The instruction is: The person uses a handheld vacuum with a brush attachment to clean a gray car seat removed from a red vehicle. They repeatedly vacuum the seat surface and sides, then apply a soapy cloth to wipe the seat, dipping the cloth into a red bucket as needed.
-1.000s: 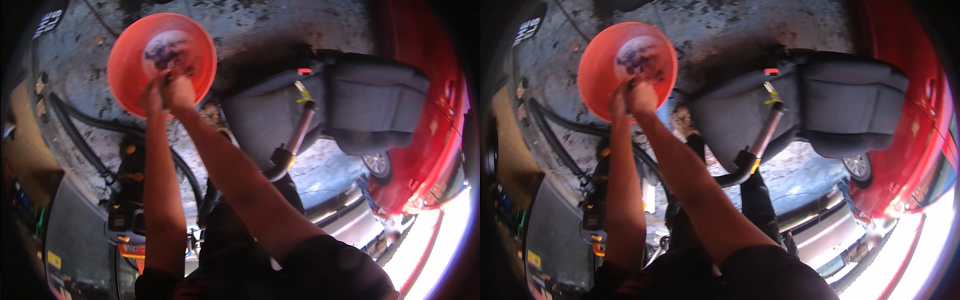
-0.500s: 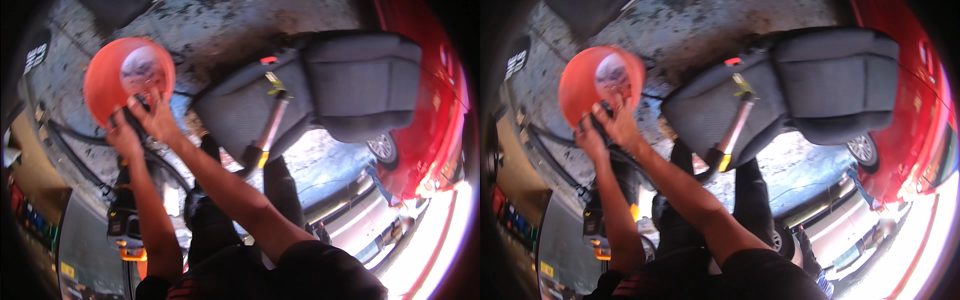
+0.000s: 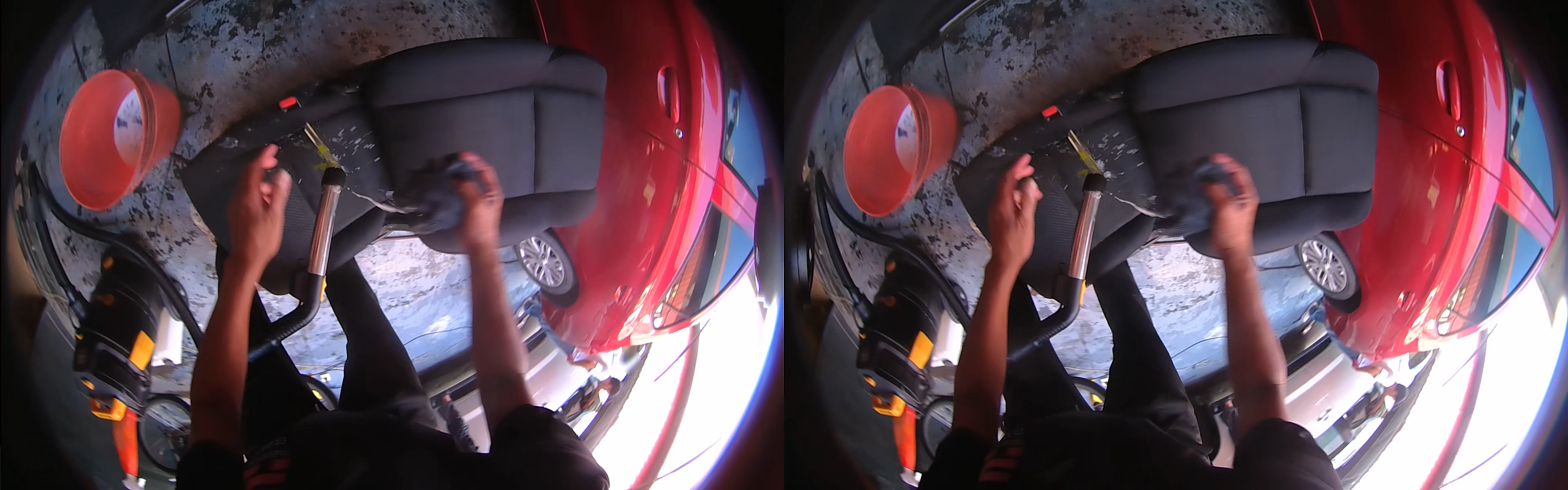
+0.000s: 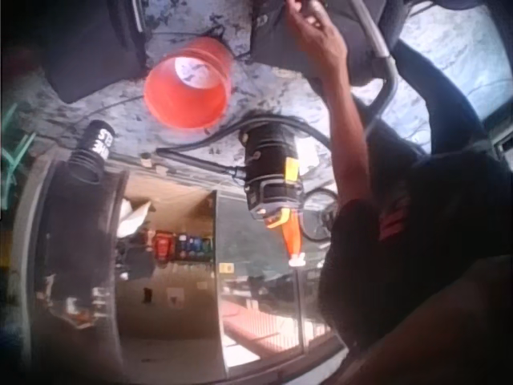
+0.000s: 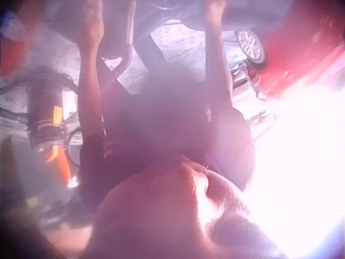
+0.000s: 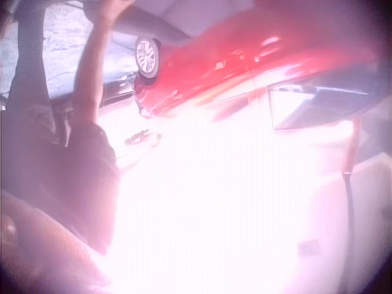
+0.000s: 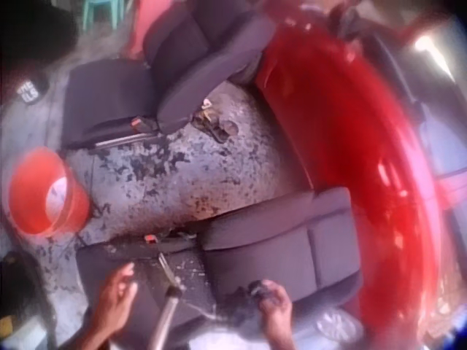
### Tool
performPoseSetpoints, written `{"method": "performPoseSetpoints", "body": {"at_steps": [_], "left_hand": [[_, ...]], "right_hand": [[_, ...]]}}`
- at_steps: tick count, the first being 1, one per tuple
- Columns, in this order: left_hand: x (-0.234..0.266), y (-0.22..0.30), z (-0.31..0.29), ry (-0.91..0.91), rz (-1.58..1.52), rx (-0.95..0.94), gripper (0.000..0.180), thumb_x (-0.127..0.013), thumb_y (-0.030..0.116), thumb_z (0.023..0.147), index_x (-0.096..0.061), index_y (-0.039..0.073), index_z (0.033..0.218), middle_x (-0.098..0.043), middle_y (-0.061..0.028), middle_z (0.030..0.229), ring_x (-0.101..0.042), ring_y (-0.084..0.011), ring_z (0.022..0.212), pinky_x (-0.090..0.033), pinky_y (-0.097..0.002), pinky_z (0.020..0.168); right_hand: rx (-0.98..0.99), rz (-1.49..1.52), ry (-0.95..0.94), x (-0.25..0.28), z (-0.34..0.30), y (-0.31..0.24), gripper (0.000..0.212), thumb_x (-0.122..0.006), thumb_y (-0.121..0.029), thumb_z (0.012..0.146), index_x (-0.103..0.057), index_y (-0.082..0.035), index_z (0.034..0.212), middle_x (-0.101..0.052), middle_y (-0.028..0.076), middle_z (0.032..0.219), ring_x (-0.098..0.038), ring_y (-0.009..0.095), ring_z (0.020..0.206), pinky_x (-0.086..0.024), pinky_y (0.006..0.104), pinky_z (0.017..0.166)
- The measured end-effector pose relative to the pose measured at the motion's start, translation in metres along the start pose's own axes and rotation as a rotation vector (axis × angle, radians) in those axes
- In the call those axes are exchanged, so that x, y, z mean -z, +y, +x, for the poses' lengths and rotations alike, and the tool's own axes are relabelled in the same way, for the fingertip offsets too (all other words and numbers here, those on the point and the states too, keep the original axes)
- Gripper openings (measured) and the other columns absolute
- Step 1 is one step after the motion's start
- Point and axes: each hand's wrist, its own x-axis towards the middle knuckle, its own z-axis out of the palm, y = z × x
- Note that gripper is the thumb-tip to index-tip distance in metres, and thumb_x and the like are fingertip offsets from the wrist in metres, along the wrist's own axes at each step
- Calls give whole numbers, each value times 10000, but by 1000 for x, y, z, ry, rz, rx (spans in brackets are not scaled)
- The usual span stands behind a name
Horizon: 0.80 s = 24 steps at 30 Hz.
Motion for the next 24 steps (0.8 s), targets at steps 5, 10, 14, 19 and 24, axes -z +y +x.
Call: {"method": "performPoseSetpoints", "body": {"at_steps": [5, 10, 14, 19, 24], "left_hand": [[-18, -171, 38, 295, 775, -212, 545, -598, 437, 1099, -545, 141, 1554, -518, -160, 1558, -531, -337, 1413, -425, -520, 1151], [-74, -238, 28, 315, 1030, -240, 760, -517, 657, 1062, -291, 334, 1712, -129, -126, 1800, -113, -350, 1663, -122, -639, 1303], [-82, -245, 34, 371, 1014, -242, 809, -515, 711, 1035, -224, 405, 1725, -88, -121, 1811, -49, -344, 1676, -88, -683, 1292], [-78, -238, 35, 381, 1030, -238, 816, -546, 704, 1021, -244, 407, 1719, -101, -109, 1811, -57, -331, 1676, -90, -671, 1294], [-75, -250, 25, 412, 1027, -256, 796, -558, 691, 1019, -257, 435, 1710, -102, -84, 1815, -80, -308, 1674, -82, -653, 1302]], "right_hand": [[203, -381, 106, 137, 132, -39, 709, -734, -423, 1020, -500, -84, 1598, -557, 182, 1452, -577, 282, 1294, -461, 420, 1130], [837, -1295, 466, 144, 197, 54, 709, -762, -497, 977, -546, -166, 1566, -420, 309, 1521, -443, 458, 1391, -383, 552, 1143], [889, -1318, 472, 76, 173, 125, 639, -782, -485, 932, -622, -166, 1461, -452, 290, 1489, -438, 500, 1375, -352, 623, 1126], [1084, -1569, -283, -38, 139, 193, 395, -739, -351, 921, -722, -168, 1271, -524, 142, 1458, -432, 391, 1429, -328, 625, 1178], [1233, -1687, -708, -67, 151, 195, 347, -727, -210, 868, -752, -201, 1214, -528, 86, 1497, -460, 318, 1439, -323, 612, 1213]]}}
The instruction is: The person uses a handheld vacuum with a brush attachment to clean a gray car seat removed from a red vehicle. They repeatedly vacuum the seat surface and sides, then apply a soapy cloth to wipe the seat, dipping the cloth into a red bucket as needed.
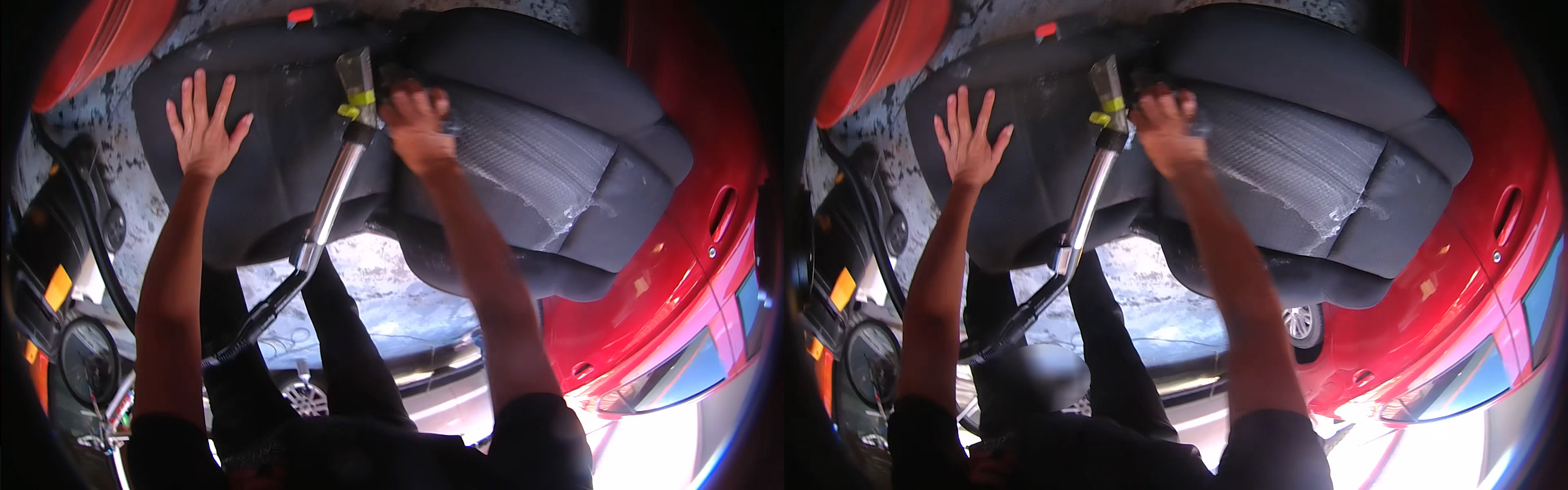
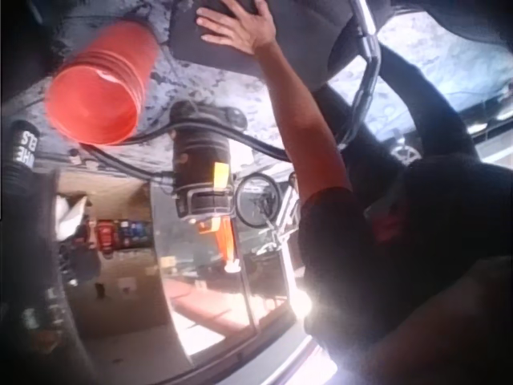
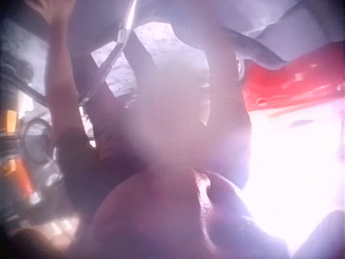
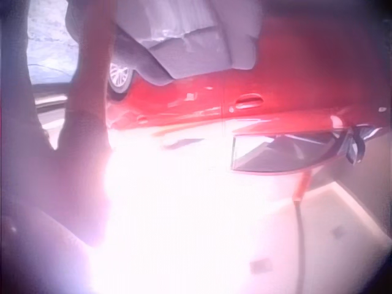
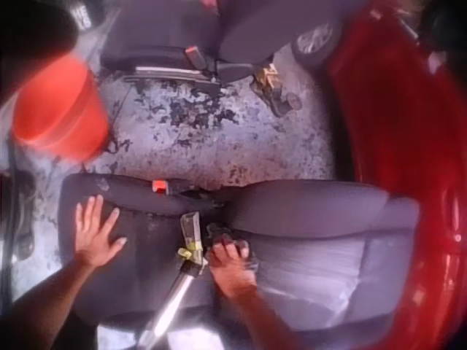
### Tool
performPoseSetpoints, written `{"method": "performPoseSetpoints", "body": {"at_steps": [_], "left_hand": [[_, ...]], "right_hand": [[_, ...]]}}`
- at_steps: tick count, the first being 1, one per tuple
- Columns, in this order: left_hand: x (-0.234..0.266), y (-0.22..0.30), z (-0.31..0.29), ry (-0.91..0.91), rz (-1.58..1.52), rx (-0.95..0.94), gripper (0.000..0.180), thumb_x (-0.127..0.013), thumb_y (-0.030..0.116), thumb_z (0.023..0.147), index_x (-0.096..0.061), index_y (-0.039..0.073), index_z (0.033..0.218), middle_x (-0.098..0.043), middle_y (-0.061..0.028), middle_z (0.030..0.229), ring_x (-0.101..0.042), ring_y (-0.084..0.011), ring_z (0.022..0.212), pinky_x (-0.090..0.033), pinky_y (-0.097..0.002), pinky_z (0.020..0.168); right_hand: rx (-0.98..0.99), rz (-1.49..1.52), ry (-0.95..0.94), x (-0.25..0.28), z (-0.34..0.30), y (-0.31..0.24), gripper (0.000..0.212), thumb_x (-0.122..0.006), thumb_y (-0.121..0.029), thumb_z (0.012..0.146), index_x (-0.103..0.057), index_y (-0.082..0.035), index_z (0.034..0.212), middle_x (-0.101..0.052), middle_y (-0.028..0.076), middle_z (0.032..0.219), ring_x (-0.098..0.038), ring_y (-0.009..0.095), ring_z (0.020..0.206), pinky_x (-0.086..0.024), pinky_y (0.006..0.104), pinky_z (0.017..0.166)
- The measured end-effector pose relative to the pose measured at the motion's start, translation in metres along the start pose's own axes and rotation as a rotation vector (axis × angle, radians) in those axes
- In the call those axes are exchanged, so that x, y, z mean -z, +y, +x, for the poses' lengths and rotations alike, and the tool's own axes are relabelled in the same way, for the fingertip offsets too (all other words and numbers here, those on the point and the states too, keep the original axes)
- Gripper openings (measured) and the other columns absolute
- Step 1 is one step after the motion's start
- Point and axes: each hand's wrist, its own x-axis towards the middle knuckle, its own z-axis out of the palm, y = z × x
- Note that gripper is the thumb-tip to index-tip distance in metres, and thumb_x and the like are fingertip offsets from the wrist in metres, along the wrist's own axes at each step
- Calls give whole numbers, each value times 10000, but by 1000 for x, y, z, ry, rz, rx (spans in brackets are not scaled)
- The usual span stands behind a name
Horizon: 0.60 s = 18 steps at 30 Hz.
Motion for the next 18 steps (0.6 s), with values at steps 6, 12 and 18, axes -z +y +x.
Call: {"method": "performPoseSetpoints", "body": {"at_steps": [6, 12, 18], "left_hand": [[-6, 1, 3, 18, -74, 3, 813, -615, 673, 992, -293, 439, 1701, -136, -88, 1810, -92, -302, 1671, -94, -646, 1297], [-12, -8, -3, 26, -60, -2, 805, -646, 660, 980, -331, 444, 1689, -153, -77, 1809, -118, -294, 1667, -89, -629, 1291], [24, 11, 21, 39, 25, -52, 663, -735, 394, 957, -540, 149, 1542, -426, -299, 1616, -458, -471, 1466, -388, -506, 1223]], "right_hand": [[-55, 103, -23, 97, -119, 97, 618, -911, -272, 672, -727, -269, 1263, -514, 64, 1604, -445, 311, 1486, -347, 619, 1178], [247, -110, -4, 46, 9, 44, 404, -739, -216, 854, -748, -217, 1258, -595, 88, 1516, -486, 269, 1458, -339, 567, 1213], [227, -277, -154, -17, -22, -25, 315, -656, -245, 899, -742, -114, 1171, -663, 101, 1337, -547, 304, 1274, -406, 546, 1110]]}}
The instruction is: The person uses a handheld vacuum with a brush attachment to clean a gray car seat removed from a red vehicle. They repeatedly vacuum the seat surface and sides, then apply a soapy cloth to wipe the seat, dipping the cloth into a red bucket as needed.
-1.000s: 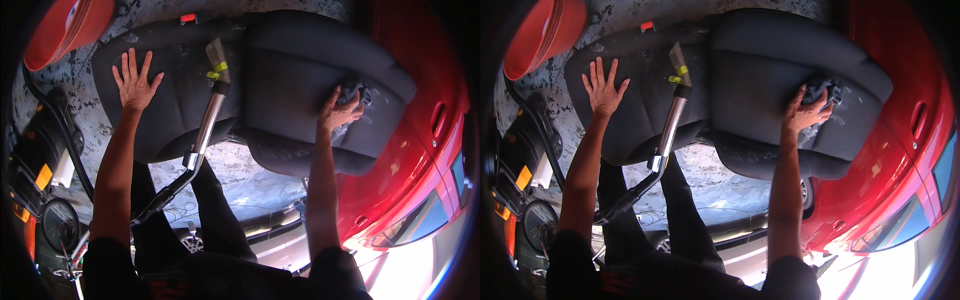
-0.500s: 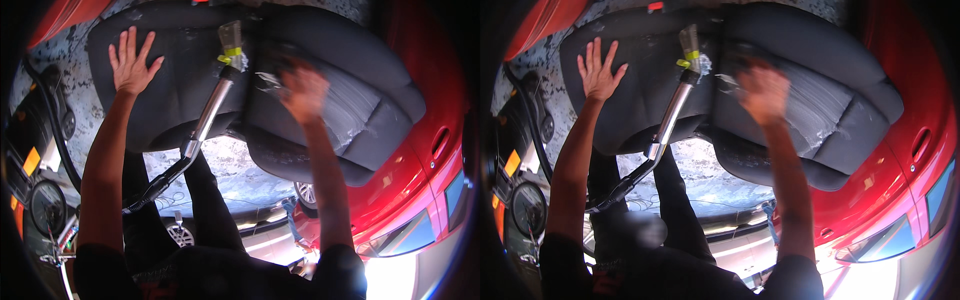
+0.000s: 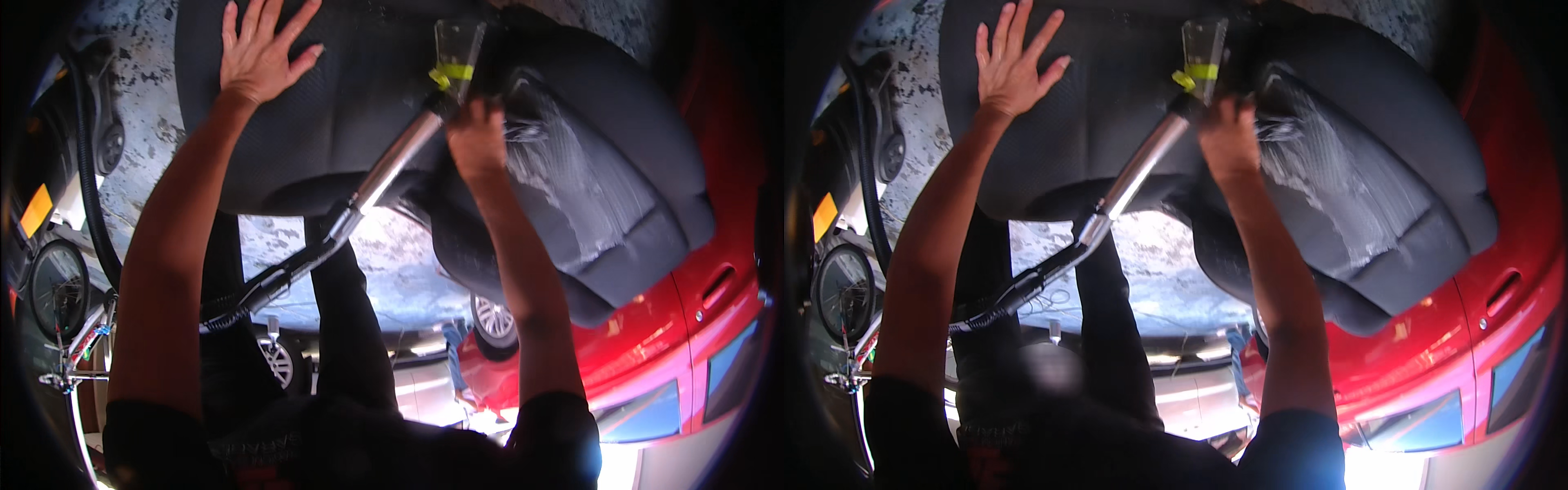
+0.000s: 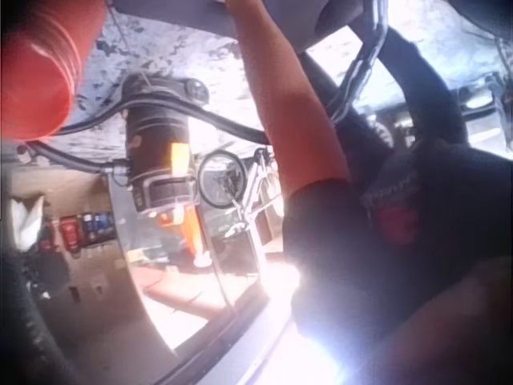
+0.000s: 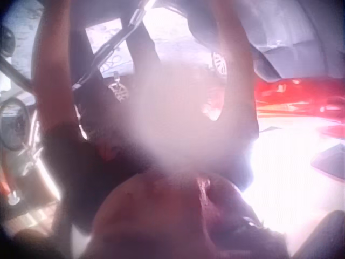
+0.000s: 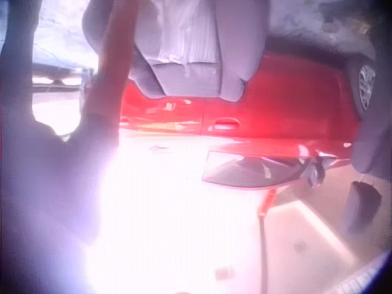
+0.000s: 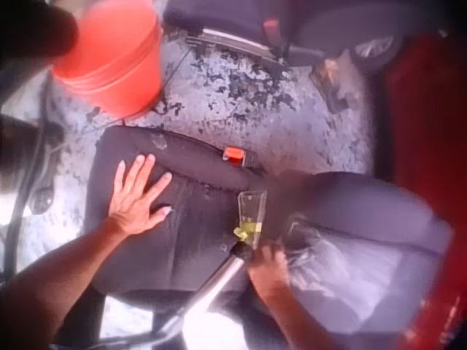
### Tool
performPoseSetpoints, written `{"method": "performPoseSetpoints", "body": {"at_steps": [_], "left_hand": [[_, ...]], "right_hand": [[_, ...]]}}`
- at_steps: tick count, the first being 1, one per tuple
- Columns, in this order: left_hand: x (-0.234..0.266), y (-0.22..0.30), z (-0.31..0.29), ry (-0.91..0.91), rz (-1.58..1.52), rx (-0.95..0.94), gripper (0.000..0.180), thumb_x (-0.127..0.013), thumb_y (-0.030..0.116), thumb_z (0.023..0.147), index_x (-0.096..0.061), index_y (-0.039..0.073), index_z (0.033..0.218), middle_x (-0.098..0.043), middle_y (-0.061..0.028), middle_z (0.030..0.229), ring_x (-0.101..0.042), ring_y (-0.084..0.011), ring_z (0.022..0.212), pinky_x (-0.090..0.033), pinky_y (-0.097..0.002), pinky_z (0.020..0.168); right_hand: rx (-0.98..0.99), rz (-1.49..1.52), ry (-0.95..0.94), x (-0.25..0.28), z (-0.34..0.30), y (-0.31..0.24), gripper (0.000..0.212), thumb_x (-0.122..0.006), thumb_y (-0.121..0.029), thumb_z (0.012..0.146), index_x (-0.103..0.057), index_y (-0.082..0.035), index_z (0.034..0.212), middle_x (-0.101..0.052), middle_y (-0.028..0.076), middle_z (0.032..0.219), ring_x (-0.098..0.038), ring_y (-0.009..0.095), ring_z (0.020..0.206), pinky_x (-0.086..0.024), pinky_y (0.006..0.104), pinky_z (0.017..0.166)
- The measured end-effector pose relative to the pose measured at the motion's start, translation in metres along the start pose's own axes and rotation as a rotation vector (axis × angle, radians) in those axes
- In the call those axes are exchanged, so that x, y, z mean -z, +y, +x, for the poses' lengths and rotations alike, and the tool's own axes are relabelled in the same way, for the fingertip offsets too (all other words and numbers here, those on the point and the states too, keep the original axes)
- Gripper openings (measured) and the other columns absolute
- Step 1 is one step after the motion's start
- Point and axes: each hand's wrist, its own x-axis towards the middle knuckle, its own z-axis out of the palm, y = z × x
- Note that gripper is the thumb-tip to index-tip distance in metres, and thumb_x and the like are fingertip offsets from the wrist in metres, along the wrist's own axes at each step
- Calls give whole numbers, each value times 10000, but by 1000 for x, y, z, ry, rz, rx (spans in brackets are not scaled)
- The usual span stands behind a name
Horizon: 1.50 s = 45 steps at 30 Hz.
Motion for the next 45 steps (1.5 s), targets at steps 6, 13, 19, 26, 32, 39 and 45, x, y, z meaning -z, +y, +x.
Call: {"method": "performPoseSetpoints", "body": {"at_steps": [6, 13, 19, 26, 32, 39, 45], "left_hand": [[-33, -10, -23, -8, -172, 70, 813, -691, 585, 967, -341, 441, 1686, -186, -47, 1809, -169, -273, 1663, -165, -631, 1290], [-43, -11, -20, 111, -148, 21, 774, -655, 565, 1002, -330, 444, 1694, -181, -35, 1815, -172, -260, 1663, -173, -623, 1281], [-37, -15, -21, 99, -91, 27, 771, -633, 601, 1008, -319, 447, 1696, -190, -21, 1810, -189, -252, 1654, -180, -608, 1281], [-38, -6, -17, 60, -89, 33, 777, -632, 589, 1012, -302, 445, 1700, -170, -32, 1809, -154, -272, 1660, -146, -633, 1285], [-49, -12, -10, 95, -54, 28, 780, -631, 602, 1003, -298, 467, 1696, -163, -17, 1814, -166, -254, 1657, -185, -629, 1274], [-37, -13, -22, 68, -56, 17, 760, -614, 601, 1021, -297, 459, 1697, -161, -13, 1807, -167, -255, 1652, -206, -655, 1259], [-35, -8, -19, 66, -30, 26, 750, -611, 602, 1023, -297, 472, 1691, -175, -15, 1800, -160, -255, 1652, -197, -662, 1260]], "right_hand": [[144, 357, 29, 22, -116, -36, 183, -691, -293, 889, -755, -201, 1033, -636, 73, 1442, -545, 304, 1314, -422, 563, 1080], [-16, 141, 186, 62, -31, 115, 345, -749, -259, 865, -748, -276, 1210, -597, 46, 1477, -538, 282, 1290, -465, 514, 953], [-212, 112, -101, 75, -236, 283, 822, -933, -221, 609, -666, -230, 1387, -506, 105, 1594, -515, 368, 1373, -430, 563, 1074], [-174, 333, 171, 30, -149, 178, 771, -887, -332, 704, -650, -253, 1434, -479, 118, 1604, -484, 354, 1411, -404, 582, 1094], [18, 215, 9, 17, 12, 69, 378, -763, -435, 842, -716, -278, 1183, -648, 21, 1309, -533, 237, 1236, -385, 479, 1040], [-93, 300, -117, 48, -279, 238, 817, -987, -272, 416, -721, -246, 1188, -422, 90, 1686, -450, 363, 1424, -396, 560, 1061], [-87, 242, 281, 3, -204, 94, 379, -803, -426, 868, -723, -250, 1195, -580, 53, 1499, -542, 295, 1264, -402, 556, 1018]]}}
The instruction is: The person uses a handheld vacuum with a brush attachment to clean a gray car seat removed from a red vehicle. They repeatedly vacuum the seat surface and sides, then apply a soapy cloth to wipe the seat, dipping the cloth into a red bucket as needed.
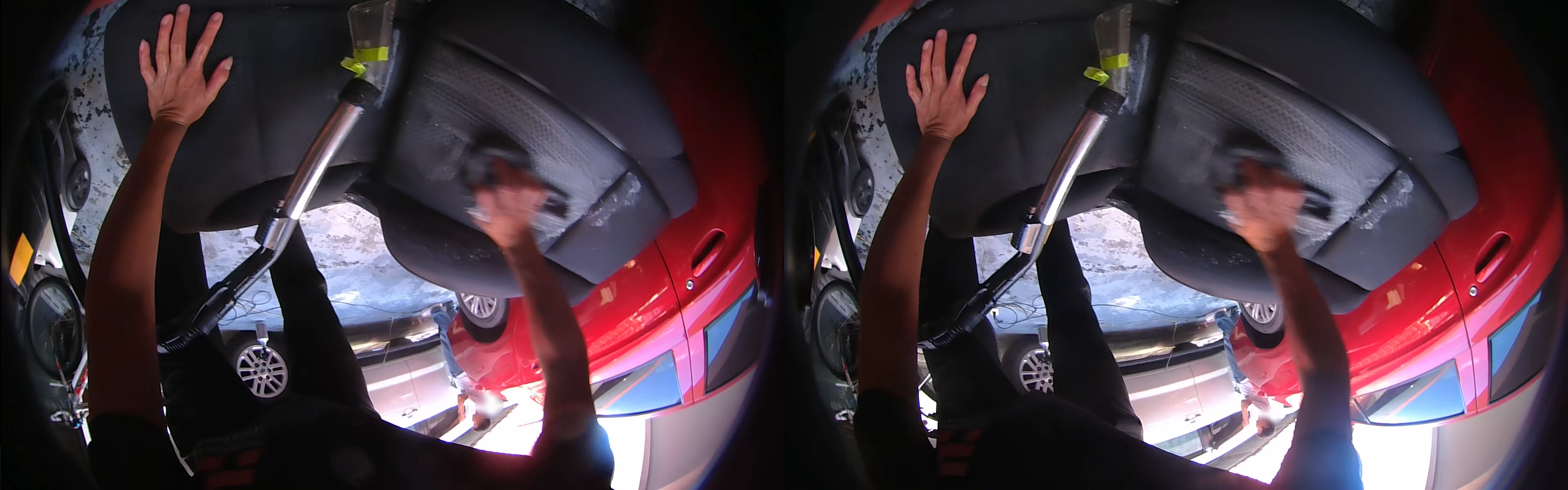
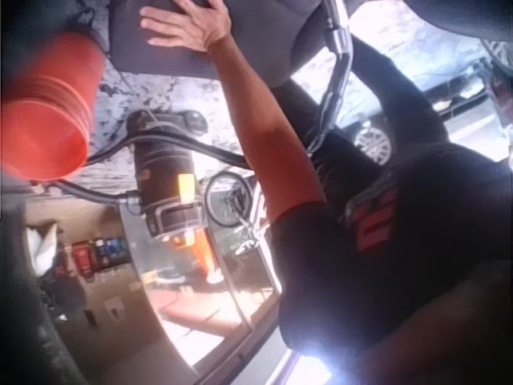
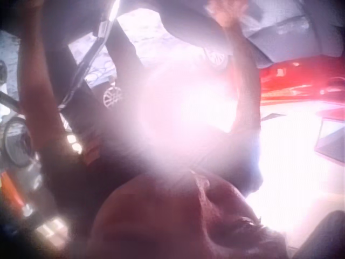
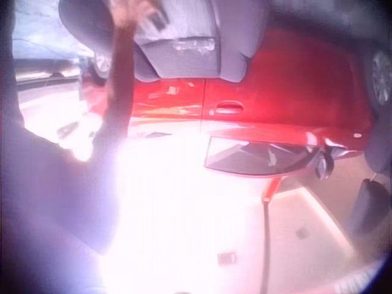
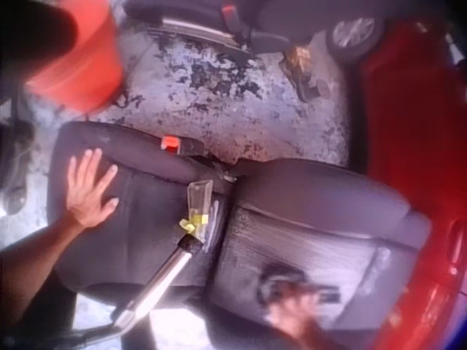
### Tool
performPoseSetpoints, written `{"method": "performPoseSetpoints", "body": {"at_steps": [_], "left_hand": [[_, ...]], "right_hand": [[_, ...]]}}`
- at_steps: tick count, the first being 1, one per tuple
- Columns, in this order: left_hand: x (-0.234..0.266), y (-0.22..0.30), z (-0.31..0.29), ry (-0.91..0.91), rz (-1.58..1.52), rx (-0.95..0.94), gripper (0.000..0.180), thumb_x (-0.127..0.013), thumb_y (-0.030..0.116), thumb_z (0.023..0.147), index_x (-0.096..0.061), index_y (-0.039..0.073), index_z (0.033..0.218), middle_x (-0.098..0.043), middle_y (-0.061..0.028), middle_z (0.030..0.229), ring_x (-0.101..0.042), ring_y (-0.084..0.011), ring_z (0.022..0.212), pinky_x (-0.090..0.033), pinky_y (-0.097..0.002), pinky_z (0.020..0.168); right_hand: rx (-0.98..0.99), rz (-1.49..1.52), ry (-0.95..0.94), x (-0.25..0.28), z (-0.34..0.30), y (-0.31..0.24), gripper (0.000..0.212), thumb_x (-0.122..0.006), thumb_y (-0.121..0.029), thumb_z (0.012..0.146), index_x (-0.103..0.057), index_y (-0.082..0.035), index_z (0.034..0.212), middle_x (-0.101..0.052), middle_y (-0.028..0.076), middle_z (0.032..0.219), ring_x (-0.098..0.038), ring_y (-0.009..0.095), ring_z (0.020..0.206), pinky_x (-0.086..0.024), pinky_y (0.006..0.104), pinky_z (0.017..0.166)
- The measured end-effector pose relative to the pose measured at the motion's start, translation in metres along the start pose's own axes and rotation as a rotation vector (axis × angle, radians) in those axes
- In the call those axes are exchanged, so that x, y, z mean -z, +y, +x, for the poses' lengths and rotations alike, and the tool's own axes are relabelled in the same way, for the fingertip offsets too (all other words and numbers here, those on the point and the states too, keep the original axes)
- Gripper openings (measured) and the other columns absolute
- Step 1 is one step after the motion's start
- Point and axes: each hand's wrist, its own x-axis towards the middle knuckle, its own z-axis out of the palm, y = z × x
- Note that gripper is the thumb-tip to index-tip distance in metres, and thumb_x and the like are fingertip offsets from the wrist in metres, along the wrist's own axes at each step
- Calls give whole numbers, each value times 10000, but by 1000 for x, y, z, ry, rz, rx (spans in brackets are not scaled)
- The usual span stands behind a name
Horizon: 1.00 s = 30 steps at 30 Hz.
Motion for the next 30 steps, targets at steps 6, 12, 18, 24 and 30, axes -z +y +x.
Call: {"method": "performPoseSetpoints", "body": {"at_steps": [6, 12, 18, 24, 30], "left_hand": [[-7, -7, -3, 18, -31, -25, 750, -602, 619, 1021, -295, 477, 1690, -181, -6, 1799, -167, -249, 1651, -183, -654, 1269], [-2, -7, -3, 27, -36, -21, 706, -540, 662, 1041, -298, 496, 1682, -194, 6, 1792, -186, -252, 1643, -186, -656, 1265], [-6, -5, 0, 42, -54, -39, 726, -570, 645, 1033, -283, 502, 1684, -205, -4, 1785, -190, -261, 1637, -186, -671, 1256], [-8, -10, -4, 4, -41, -21, 742, -587, 635, 1024, -275, 508, 1686, -169, -5, 1800, -162, -252, 1647, -173, -656, 1271], [-6, -6, -5, 6, -13, -22, 743, -561, 651, 1030, -273, 480, 1693, -204, -24, 1786, -187, -272, 1637, -193, -662, 1261]], "right_hand": [[157, 124, -241, -48, 82, -111, 254, -722, -296, 840, -712, -253, 1090, -581, 33, 1453, -522, 280, 1349, -480, 493, 1074], [0, 217, -414, 95, -118, 31, 395, -859, -342, 783, -725, -236, 1139, -599, 88, 1445, -556, 347, 1334, -455, 556, 1049], [-251, 129, -417, 66, -125, -63, 672, -918, -422, 715, -678, -188, 1298, -564, 173, 1426, -510, 404, 1336, -400, 615, 1053], [-181, 216, -544, -13, 40, -171, 418, -599, -314, 958, -662, -153, 1339, -617, 149, 1268, -575, 337, 1223, -443, 577, 952], [-214, 424, -399, 72, -105, -42, 619, -901, -419, 699, -726, -195, 1249, -663, 146, 1307, -620, 374, 1218, -457, 574, 1038]]}}
